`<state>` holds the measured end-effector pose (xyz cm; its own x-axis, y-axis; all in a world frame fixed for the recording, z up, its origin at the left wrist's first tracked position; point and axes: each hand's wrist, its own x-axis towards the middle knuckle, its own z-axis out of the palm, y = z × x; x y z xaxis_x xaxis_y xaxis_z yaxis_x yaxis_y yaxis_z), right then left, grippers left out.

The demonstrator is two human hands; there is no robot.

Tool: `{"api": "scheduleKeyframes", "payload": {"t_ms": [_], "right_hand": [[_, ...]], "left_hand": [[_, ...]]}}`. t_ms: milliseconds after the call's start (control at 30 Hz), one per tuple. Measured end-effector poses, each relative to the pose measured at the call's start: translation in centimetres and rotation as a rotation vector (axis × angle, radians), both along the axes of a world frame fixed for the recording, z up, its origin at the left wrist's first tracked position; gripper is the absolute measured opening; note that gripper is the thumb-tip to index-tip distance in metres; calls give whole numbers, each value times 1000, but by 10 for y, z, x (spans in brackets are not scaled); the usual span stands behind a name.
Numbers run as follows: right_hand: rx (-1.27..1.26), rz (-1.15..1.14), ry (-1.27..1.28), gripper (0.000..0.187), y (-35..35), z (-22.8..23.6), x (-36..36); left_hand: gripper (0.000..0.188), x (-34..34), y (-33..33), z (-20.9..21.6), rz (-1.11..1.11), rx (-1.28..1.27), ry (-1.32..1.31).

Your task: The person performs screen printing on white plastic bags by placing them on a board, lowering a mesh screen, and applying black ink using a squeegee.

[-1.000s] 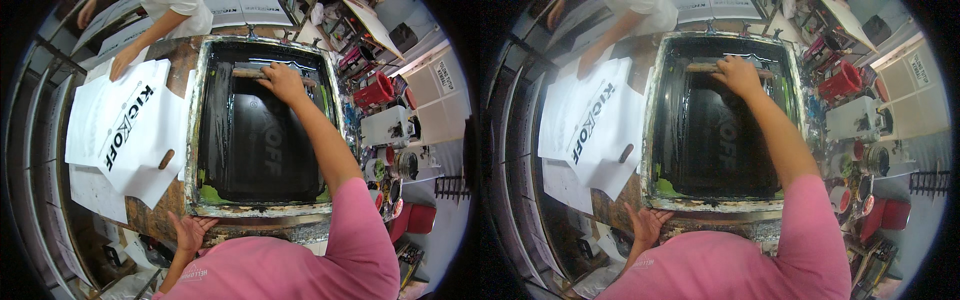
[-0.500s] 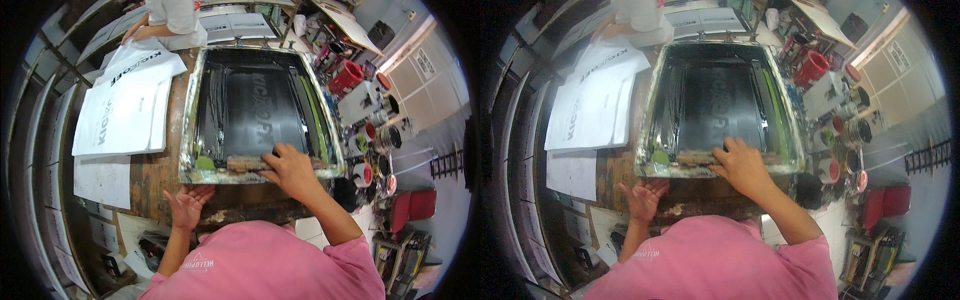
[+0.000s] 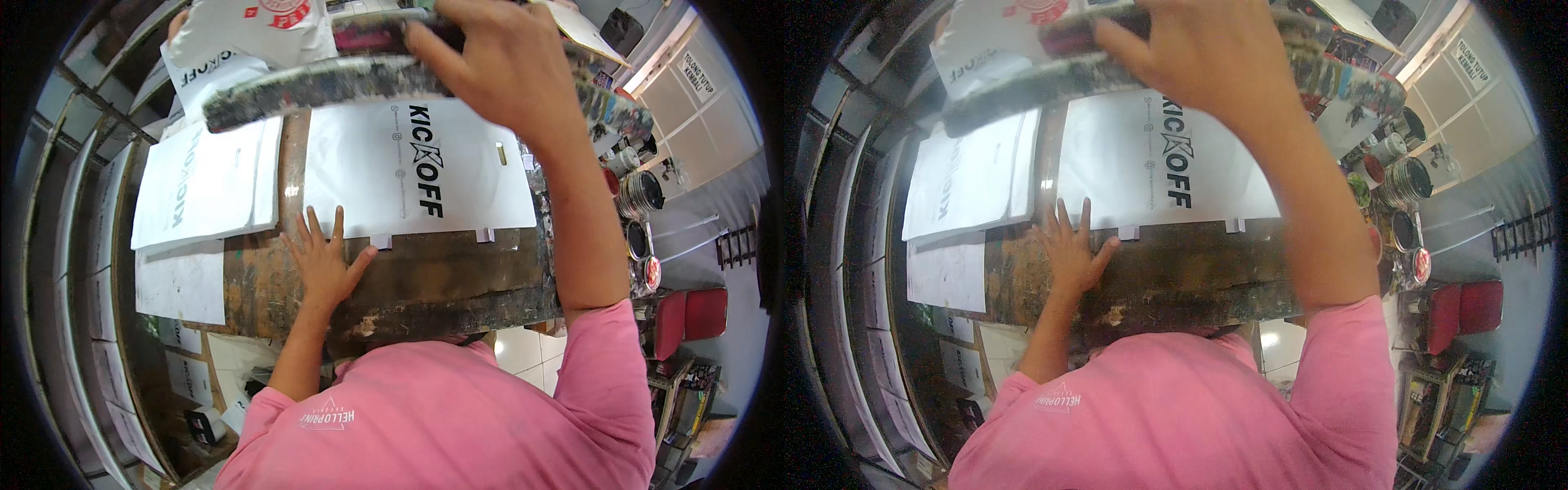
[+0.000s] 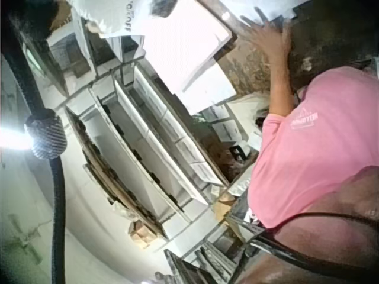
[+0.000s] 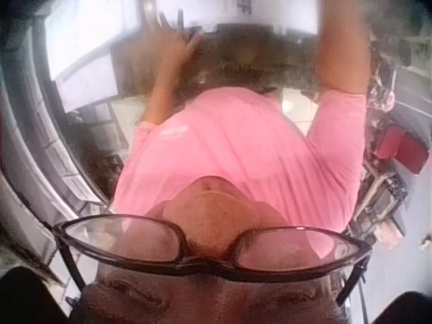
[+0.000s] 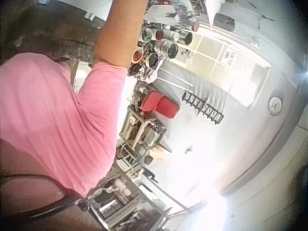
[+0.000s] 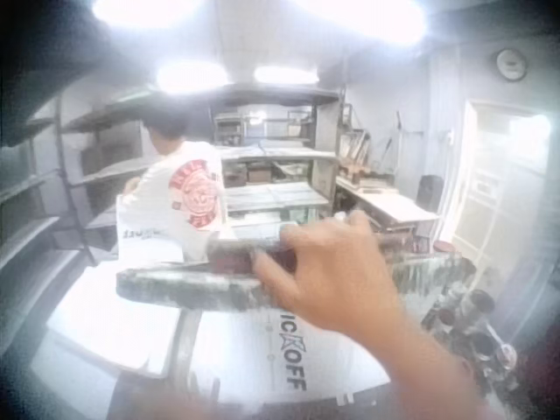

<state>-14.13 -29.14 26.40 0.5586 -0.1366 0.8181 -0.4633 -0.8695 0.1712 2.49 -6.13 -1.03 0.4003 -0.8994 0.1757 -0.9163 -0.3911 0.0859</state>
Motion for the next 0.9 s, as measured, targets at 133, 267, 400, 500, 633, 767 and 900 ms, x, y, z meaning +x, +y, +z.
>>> {"api": "scheduleKeyframes", "payload": {"t_ms": [133,267,400,500,633,767,900], "right_hand": [[575,-220,289,47,8,56,27],[525,-136,256,51,-15,66,20],[362,-65,128,55,-44,59,27],[455,-60,168,56,-45,68,28],[482,-42,204,58,-44,74,25],[523,-74,229,60,-39,78,14],[574,-63,259,62,-27,84,23]], "left_hand": [[105,-7,1,-28,76,57,-4],[103,-10,-17,-5,36,25,87],[70,-2,-49,25,-66,-356,276],[52,-1,-88,74,7,-503,331],[41,12,-76,72,178,-724,667],[40,53,-51,75,229,-872,731],[41,121,9,75,331,-893,634]]}}
